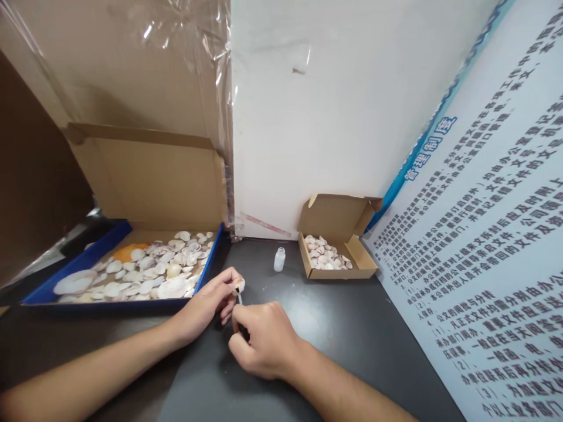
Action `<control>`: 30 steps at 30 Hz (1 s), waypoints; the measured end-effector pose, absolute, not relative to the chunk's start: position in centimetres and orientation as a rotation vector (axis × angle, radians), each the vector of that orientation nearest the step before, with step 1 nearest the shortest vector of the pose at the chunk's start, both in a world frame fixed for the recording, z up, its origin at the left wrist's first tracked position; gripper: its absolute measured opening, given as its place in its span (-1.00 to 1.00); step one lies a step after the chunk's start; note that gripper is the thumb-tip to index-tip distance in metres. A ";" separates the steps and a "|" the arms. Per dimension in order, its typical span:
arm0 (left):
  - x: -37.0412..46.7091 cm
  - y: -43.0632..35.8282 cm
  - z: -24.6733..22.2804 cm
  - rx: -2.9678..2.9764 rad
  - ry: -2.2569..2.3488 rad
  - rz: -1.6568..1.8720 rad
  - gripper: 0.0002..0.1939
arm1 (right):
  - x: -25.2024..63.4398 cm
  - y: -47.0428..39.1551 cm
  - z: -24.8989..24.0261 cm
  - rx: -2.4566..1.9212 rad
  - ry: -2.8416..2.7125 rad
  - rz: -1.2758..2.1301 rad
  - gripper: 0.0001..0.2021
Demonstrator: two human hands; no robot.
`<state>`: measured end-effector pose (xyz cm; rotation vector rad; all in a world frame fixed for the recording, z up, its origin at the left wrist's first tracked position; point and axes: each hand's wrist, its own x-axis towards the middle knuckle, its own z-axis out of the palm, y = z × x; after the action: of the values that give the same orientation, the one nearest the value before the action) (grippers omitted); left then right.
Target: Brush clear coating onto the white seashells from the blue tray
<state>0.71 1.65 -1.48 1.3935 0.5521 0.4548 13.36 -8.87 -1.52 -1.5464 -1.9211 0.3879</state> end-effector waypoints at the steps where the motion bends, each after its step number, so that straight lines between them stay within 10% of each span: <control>1: 0.7 1.6 -1.5 1.394 0.555 0.449 -0.81 | 13.3 -8.9 -1.5 -1.606 -1.904 0.390 -0.96; 30: 0.4 1.8 -1.7 1.458 0.484 0.419 -0.88 | 12.3 -9.4 -1.8 -1.497 -1.965 0.259 -0.91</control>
<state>0.44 1.85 -1.71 1.4576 0.4839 0.4195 12.26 -9.43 -1.76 -1.4972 -1.9655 0.2592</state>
